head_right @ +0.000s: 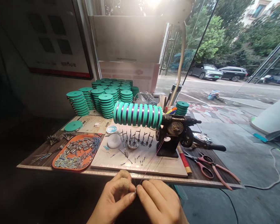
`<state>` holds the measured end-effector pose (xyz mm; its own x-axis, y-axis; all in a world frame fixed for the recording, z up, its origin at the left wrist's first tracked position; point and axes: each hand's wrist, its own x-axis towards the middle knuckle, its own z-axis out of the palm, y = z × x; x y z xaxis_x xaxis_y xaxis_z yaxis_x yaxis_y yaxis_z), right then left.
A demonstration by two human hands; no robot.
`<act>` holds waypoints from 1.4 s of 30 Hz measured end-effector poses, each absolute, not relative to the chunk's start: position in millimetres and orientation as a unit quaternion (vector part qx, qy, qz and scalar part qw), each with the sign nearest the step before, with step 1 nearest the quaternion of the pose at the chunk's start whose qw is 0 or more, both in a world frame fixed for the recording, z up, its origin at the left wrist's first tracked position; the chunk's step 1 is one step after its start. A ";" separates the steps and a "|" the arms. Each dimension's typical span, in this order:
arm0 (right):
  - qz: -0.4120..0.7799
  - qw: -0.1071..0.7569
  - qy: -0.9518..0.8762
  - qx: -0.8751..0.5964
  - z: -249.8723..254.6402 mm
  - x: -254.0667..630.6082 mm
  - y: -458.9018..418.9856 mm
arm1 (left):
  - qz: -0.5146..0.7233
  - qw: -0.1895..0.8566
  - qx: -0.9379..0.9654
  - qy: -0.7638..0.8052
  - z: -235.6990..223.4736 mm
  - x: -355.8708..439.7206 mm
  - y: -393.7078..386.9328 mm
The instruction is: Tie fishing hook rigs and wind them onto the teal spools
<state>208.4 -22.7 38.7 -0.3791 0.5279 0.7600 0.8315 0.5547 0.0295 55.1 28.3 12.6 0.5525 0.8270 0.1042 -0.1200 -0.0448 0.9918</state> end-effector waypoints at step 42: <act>0.323 0.374 -0.673 -0.550 43.4 210.5 -11.4 | 0.356 0.686 0.552 0.314 19.4 57.1 29.2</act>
<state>210.5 -11.4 43.4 -0.1147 0.9823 0.1480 0.5001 0.1858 -0.8458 57.1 29.2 19.4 0.5499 0.8344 -0.0370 -0.1422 0.1371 0.9803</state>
